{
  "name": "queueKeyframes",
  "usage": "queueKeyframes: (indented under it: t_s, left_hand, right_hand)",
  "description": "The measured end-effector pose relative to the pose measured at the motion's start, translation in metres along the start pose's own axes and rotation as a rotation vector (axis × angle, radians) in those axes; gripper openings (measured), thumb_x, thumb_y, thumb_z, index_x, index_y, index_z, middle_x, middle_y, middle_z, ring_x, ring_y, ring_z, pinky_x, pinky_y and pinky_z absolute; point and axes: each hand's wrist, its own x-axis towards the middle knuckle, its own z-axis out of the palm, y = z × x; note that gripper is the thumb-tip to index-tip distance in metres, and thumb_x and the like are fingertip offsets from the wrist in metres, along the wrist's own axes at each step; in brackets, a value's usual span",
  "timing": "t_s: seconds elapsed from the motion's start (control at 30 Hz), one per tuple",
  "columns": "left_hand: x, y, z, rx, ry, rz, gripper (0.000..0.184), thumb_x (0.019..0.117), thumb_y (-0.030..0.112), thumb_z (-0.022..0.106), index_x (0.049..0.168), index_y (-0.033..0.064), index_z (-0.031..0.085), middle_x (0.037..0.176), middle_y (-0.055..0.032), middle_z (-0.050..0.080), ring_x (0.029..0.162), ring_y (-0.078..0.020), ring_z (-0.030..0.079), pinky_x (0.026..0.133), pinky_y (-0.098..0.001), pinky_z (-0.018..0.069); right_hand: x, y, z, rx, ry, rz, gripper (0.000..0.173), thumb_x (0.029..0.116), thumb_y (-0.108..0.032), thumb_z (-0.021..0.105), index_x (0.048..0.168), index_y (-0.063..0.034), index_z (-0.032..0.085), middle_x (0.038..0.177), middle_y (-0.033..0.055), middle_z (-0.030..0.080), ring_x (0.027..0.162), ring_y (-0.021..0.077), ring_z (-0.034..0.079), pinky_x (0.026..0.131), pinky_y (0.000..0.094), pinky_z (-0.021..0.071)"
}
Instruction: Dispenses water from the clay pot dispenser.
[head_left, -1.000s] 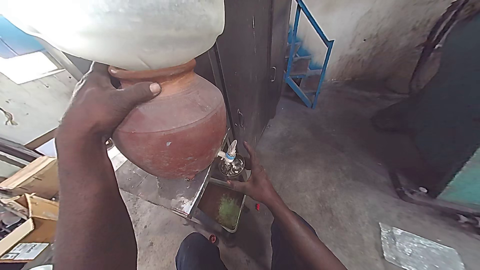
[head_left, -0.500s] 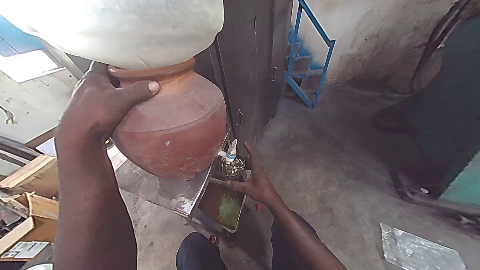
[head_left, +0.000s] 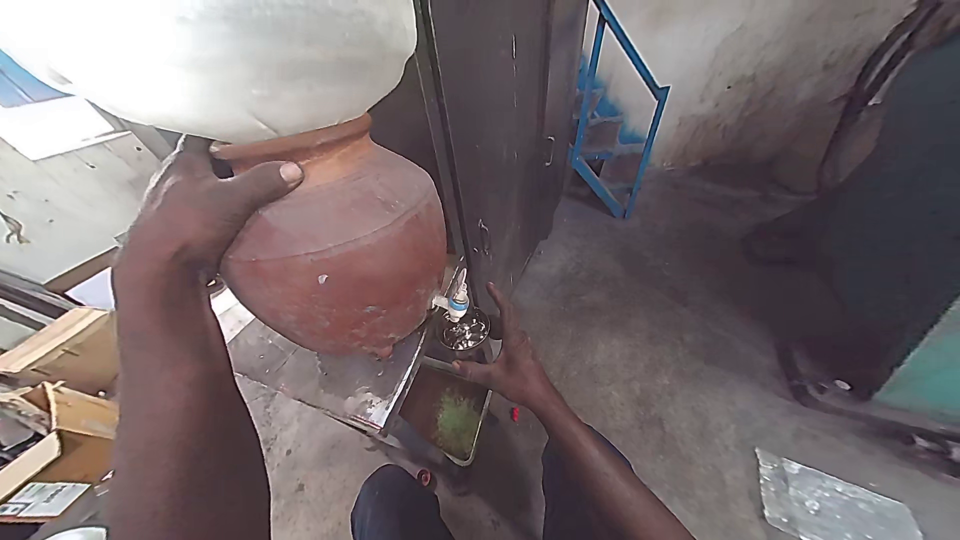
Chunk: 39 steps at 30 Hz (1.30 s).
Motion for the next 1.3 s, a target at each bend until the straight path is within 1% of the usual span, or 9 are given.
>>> queueKeyframes:
  t_s: [0.33, 0.43, 0.7, 0.8, 0.87, 1.03, 1.1, 1.17, 1.3]
  left_hand:
    - [-0.009, -0.008, -0.005, -0.092, 0.013, -0.037, 0.070, 0.0777, 0.059, 0.079, 0.134, 0.0264, 0.053, 0.111, 0.0096, 0.069, 0.093, -0.0004, 0.069, 0.080, -0.0262, 0.0616]
    - [-0.007, -0.013, -0.006, -0.081, 0.017, -0.057, 0.075, 0.0752, 0.063, 0.079, 0.135, 0.0257, 0.053, 0.110, 0.0069, 0.069, 0.093, -0.0032, 0.070, 0.079, -0.0301, 0.0622]
    - [-0.001, -0.025, -0.006, -0.119, 0.009, -0.003, 0.073, 0.0773, 0.062, 0.080, 0.135, 0.0250, 0.054, 0.112, 0.0067, 0.070, 0.094, -0.0028, 0.070, 0.080, -0.0307, 0.0626]
    - [0.000, -0.025, -0.005, -0.129, 0.023, -0.018, 0.082, 0.0738, 0.063, 0.082, 0.139, 0.0253, 0.051, 0.115, 0.0027, 0.069, 0.097, -0.0075, 0.070, 0.083, -0.0371, 0.0623]
    - [0.001, -0.030, -0.007, -0.139, 0.032, -0.040, 0.093, 0.0691, 0.063, 0.086, 0.145, 0.0253, 0.047, 0.122, -0.0044, 0.069, 0.106, -0.0181, 0.070, 0.089, -0.0490, 0.0605]
    - [-0.003, -0.021, -0.008, -0.064, 0.067, -0.055, 0.095, 0.0729, 0.059, 0.085, 0.149, 0.0224, 0.042, 0.125, -0.0156, 0.066, 0.109, -0.0339, 0.067, 0.089, -0.0645, 0.0536]
    - [-0.004, -0.014, -0.011, -0.024, 0.052, -0.072, 0.093, 0.0750, 0.056, 0.086, 0.149, 0.0212, 0.042, 0.123, -0.0169, 0.067, 0.109, -0.0345, 0.067, 0.090, -0.0645, 0.0533]
    - [-0.002, -0.011, -0.013, 0.011, 0.048, -0.074, 0.094, 0.0728, 0.059, 0.084, 0.148, 0.0184, 0.044, 0.121, -0.0155, 0.067, 0.110, -0.0311, 0.067, 0.092, -0.0615, 0.0538]
    - [-0.004, -0.009, -0.013, -0.047, 0.055, -0.049, 0.108, 0.0647, 0.063, 0.085, 0.152, 0.0177, 0.041, 0.132, -0.0104, 0.064, 0.121, -0.0229, 0.063, 0.102, -0.0533, 0.0523]
  right_hand:
    - [0.001, -0.009, 0.004, 0.033, -0.001, 0.052, 0.128, 0.0641, -0.046, 0.094, 0.164, -0.0264, 0.016, 0.126, 0.0072, 0.068, 0.110, 0.0177, 0.069, 0.093, 0.0450, 0.0594]
    - [-0.002, -0.012, 0.002, 0.023, 0.009, 0.062, 0.128, 0.0637, -0.047, 0.094, 0.163, -0.0270, 0.017, 0.124, 0.0057, 0.068, 0.108, 0.0156, 0.067, 0.093, 0.0428, 0.0585]
    - [-0.021, -0.040, -0.038, 0.002, 0.044, -0.090, 0.128, 0.0645, -0.041, 0.095, 0.163, -0.0154, 0.018, 0.119, 0.0042, 0.071, 0.105, 0.0113, 0.069, 0.096, 0.0366, 0.0585]
    - [-0.028, -0.069, -0.060, 0.043, 0.047, -0.180, 0.127, 0.0640, -0.036, 0.097, 0.162, -0.0098, 0.019, 0.121, 0.0048, 0.070, 0.106, 0.0103, 0.070, 0.097, 0.0330, 0.0599]
    - [-0.031, -0.094, -0.075, 0.106, 0.027, -0.248, 0.127, 0.0644, -0.034, 0.096, 0.161, -0.0085, 0.019, 0.123, 0.0070, 0.069, 0.107, 0.0124, 0.070, 0.096, 0.0333, 0.0606]
    - [-0.031, -0.164, -0.109, 0.256, -0.075, -0.495, 0.127, 0.0651, -0.027, 0.097, 0.162, -0.0106, 0.017, 0.141, 0.0136, 0.056, 0.111, 0.0203, 0.068, 0.095, 0.0376, 0.0616]
    - [-0.034, -0.193, -0.122, 0.252, -0.120, -0.591, 0.125, 0.0684, -0.030, 0.095, 0.162, -0.0086, 0.016, 0.158, 0.0124, 0.038, 0.123, 0.0170, 0.062, 0.099, 0.0340, 0.0599]
    - [-0.038, -0.221, -0.131, 0.267, -0.150, -0.668, 0.120, 0.0724, -0.037, 0.091, 0.161, -0.0038, 0.018, 0.163, 0.0111, 0.030, 0.133, 0.0141, 0.054, 0.104, 0.0311, 0.0560]
    - [-0.054, -0.275, -0.130, 0.354, -0.060, -0.758, 0.120, 0.0701, -0.047, 0.088, 0.154, 0.0107, 0.026, 0.152, 0.0187, 0.043, 0.125, 0.0079, 0.057, 0.105, 0.0224, 0.0492]
